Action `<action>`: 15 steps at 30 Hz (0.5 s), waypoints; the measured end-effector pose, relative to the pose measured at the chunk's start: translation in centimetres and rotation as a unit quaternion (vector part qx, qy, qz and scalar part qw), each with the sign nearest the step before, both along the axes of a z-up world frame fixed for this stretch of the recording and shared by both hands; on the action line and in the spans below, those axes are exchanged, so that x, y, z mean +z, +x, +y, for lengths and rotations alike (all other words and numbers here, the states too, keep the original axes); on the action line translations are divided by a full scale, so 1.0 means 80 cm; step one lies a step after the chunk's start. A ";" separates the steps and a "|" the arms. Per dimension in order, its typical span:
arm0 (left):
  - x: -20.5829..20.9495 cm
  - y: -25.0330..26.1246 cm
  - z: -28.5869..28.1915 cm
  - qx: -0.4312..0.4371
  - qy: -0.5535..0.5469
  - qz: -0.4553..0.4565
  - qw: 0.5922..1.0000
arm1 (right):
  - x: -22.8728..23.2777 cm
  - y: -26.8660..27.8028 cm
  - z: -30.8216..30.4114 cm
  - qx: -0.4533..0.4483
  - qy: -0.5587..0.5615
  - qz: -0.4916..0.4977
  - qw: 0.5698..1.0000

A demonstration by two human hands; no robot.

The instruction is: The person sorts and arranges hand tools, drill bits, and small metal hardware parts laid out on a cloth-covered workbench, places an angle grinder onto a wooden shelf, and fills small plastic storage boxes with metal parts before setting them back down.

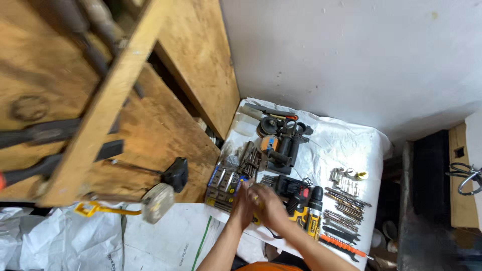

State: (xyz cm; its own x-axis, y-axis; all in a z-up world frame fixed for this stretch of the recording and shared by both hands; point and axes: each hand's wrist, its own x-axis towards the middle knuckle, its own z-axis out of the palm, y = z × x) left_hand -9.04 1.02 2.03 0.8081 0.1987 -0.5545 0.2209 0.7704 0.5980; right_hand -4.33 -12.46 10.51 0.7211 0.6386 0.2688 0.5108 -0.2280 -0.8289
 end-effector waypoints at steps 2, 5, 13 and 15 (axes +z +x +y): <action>0.011 -0.005 0.002 -0.004 -0.115 -0.062 0.991 | 0.000 -0.044 0.011 0.045 -0.008 -0.051 0.998; 0.045 -0.034 0.001 -0.024 -0.236 -0.148 0.960 | -0.019 -0.055 0.027 0.105 -0.005 -0.162 0.981; 0.148 -0.196 0.110 -0.108 -0.075 -0.138 0.982 | -0.022 -0.065 0.094 -0.130 -0.121 -0.002 0.984; 0.156 -0.241 0.143 -0.084 -0.009 -0.119 0.989 | 0.003 -0.108 0.118 -0.089 -0.151 0.044 0.984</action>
State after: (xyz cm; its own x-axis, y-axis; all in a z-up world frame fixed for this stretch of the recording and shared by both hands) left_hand -28.29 12.46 14.54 0.9373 0.0424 -0.3461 0.2009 0.7455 0.6355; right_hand -12.96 -2.98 10.77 0.8406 0.5414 0.0176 0.3695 -0.5494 -0.7494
